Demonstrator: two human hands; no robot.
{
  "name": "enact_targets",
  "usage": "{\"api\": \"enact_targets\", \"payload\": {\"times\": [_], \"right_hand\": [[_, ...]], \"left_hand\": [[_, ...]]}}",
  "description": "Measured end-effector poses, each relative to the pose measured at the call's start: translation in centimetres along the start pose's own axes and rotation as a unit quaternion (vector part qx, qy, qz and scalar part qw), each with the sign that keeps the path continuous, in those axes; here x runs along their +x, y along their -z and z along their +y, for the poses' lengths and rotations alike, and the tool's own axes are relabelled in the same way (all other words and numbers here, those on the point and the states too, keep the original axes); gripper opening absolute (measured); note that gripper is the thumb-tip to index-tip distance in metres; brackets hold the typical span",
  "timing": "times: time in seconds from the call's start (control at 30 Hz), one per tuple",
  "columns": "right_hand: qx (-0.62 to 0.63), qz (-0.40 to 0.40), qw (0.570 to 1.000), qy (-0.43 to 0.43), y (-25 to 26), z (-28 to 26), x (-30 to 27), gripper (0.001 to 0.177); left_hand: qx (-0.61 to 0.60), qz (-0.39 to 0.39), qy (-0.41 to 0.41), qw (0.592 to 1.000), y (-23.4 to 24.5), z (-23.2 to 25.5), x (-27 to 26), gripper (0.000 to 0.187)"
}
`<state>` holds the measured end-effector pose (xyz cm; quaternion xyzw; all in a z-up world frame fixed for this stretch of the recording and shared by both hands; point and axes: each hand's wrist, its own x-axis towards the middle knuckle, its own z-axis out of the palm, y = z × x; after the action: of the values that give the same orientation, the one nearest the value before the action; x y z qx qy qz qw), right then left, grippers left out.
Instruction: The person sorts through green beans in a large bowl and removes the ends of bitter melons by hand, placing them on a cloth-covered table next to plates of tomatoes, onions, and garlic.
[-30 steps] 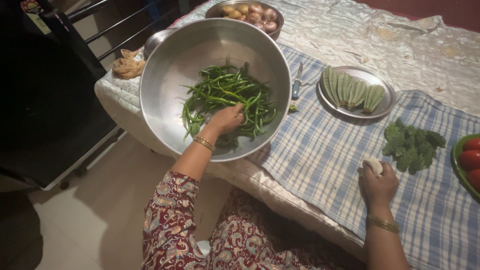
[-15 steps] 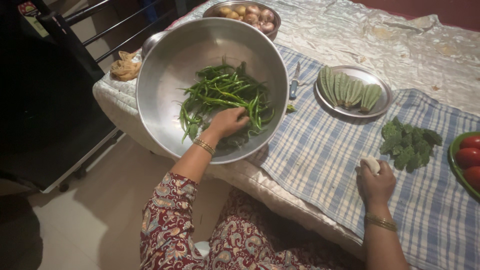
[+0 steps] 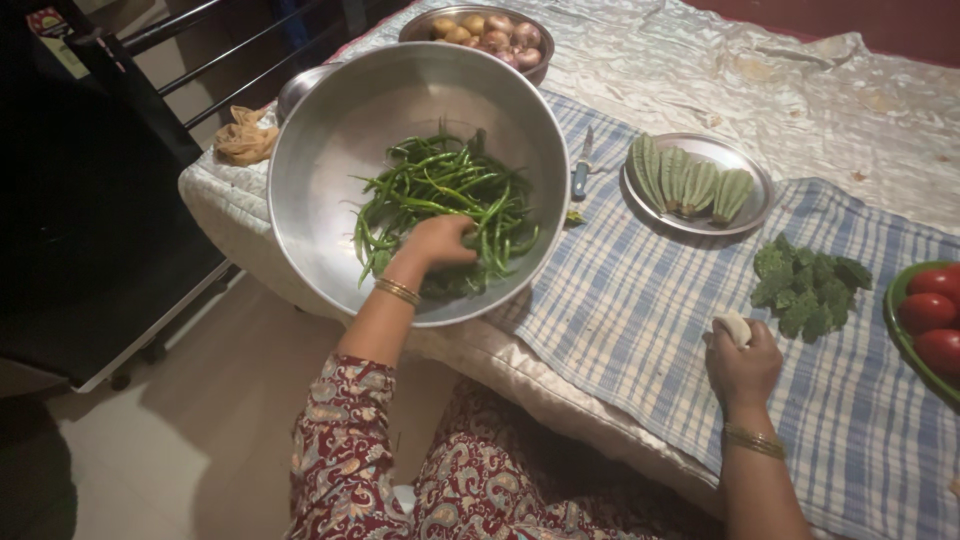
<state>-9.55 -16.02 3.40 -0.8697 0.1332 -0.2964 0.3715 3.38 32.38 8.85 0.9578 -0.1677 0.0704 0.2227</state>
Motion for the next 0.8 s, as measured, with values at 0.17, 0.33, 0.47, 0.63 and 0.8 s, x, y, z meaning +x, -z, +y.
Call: {"api": "enact_targets", "payload": {"times": [0.17,0.33,0.47,0.63,0.8], "right_hand": [[-0.011,0.018,0.999,0.042,-0.1,0.5,0.1,0.031],[-0.003,0.010,1.000,0.018,-0.3,0.9,0.1,0.030],[0.002,0.015,1.000,0.025,-0.5,1.5,0.5,0.029],[0.022,0.017,1.000,0.006,-0.8,1.8,0.4,0.030],[0.024,0.018,1.000,-0.002,-1.0,2.5,0.9,0.029]], "left_hand": [[-0.014,0.086,0.160,0.983,2.2,-2.7,0.1,0.051],[-0.008,0.145,0.323,0.935,1.9,-4.7,-0.1,0.039],[0.047,0.280,0.287,0.915,0.3,-6.7,0.3,0.042],[-0.101,0.384,0.310,0.864,0.9,-6.8,0.4,0.043],[-0.171,0.420,0.307,0.836,1.1,-6.7,-0.7,0.042]]}}
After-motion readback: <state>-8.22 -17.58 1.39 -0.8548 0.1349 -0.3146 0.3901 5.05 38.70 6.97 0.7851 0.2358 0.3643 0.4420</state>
